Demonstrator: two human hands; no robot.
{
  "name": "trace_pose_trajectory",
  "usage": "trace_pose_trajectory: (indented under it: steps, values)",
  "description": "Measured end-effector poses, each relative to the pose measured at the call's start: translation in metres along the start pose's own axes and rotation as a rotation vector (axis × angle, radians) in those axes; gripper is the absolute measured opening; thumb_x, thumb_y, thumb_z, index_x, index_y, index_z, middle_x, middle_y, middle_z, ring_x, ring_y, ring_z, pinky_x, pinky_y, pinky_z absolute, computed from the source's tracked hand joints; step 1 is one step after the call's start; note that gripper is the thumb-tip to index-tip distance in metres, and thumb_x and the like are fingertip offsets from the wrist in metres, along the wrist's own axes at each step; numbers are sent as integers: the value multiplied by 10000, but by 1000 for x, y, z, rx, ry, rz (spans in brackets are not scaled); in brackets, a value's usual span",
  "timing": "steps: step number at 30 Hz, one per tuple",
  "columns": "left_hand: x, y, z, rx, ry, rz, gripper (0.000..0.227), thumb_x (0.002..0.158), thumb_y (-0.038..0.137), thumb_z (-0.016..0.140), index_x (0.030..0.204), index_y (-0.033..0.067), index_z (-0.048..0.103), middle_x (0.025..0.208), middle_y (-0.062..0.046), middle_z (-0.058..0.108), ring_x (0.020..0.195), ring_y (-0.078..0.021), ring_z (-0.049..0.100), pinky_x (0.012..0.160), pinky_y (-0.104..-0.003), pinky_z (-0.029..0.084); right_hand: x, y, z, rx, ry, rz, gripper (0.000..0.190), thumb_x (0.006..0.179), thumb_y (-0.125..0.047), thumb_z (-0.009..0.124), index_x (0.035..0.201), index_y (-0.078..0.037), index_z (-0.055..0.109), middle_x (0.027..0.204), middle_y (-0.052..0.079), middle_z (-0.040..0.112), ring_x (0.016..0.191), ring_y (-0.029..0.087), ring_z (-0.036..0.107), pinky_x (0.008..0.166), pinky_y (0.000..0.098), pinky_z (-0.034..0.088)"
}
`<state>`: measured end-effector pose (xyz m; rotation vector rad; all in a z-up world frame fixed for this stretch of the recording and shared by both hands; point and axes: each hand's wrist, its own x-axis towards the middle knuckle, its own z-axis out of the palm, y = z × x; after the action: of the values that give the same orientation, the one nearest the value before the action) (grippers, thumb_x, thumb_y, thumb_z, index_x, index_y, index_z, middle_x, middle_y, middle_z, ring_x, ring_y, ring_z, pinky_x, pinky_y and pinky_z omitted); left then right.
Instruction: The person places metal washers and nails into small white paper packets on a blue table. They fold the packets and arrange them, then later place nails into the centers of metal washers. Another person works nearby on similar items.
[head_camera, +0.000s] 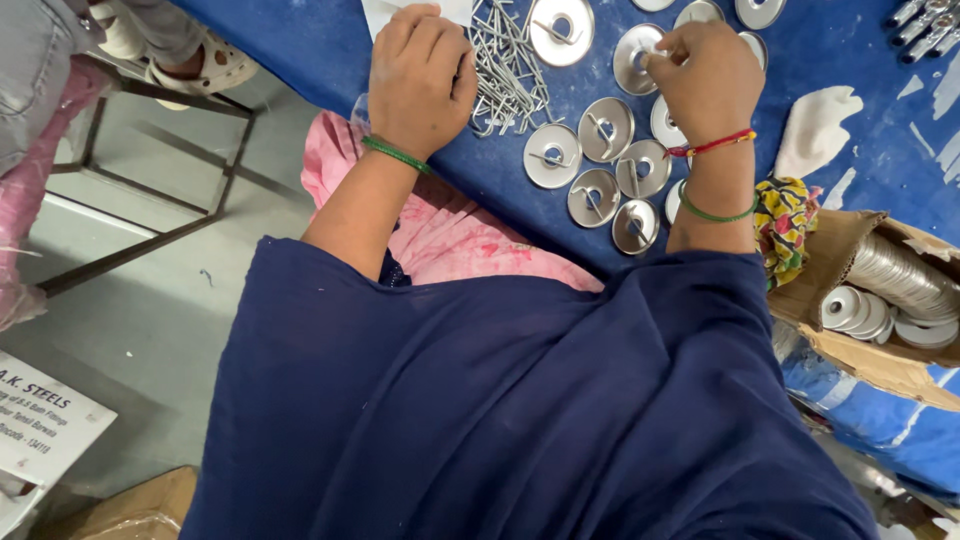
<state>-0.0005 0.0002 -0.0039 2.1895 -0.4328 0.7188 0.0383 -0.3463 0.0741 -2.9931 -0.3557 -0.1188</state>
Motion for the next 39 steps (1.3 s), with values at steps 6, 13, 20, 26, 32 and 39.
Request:
trace_pose_trajectory:
  steps: [6, 13, 20, 26, 32, 39]
  values:
    - [1, 2, -1, 9, 17, 1, 133, 929, 117, 734, 1023, 80, 647, 1086, -72, 641, 1197, -323, 576, 996, -457, 469, 6, -56, 2, 232, -33, -138, 164, 906, -231, 811, 1038, -136, 785, 988, 47, 707, 879, 237, 688, 733, 382, 531]
    - [3, 2, -2, 9, 23, 2, 126, 930, 119, 734, 1016, 85, 648, 1079, -68, 640, 1197, -317, 582, 990, -451, 471, 3, -119, 0, 126, -195, -193, 244, 833, -327, 862, 889, -120, 746, 835, 50, 682, 784, 261, 675, 633, 399, 500]
    - [3, 2, -1, -4, 23, 0, 122, 925, 117, 730, 1007, 84, 646, 1068, -73, 637, 1191, -322, 584, 993, -458, 471, 1, -120, 10, 245, -215, -163, 127, 909, -231, 790, 913, -124, 723, 881, 43, 686, 812, 254, 676, 680, 389, 518]
    - [1, 2, -1, 11, 32, 3, 117, 935, 120, 726, 1012, 84, 645, 1075, -73, 637, 1194, -324, 583, 992, -457, 466, -10, -119, 10, 103, -95, -272, 117, 876, -202, 780, 882, -119, 698, 857, 35, 683, 842, 263, 683, 674, 389, 527]
    - [2, 3, -3, 1, 25, 5, 119, 938, 119, 728, 1017, 82, 648, 1076, -74, 638, 1199, -319, 580, 997, -457, 466, -7, -122, 9, 128, -134, -219, 89, 887, -186, 771, 877, -127, 705, 860, 27, 691, 826, 250, 691, 670, 387, 532]
    - [-1, 2, -1, 8, 29, 5, 123, 939, 122, 727, 1023, 77, 650, 1083, -76, 640, 1200, -321, 578, 999, -452, 463, 12, -71, -5, 300, -132, -202, 80, 964, -152, 743, 974, -72, 737, 908, 88, 717, 816, 260, 702, 707, 360, 533]
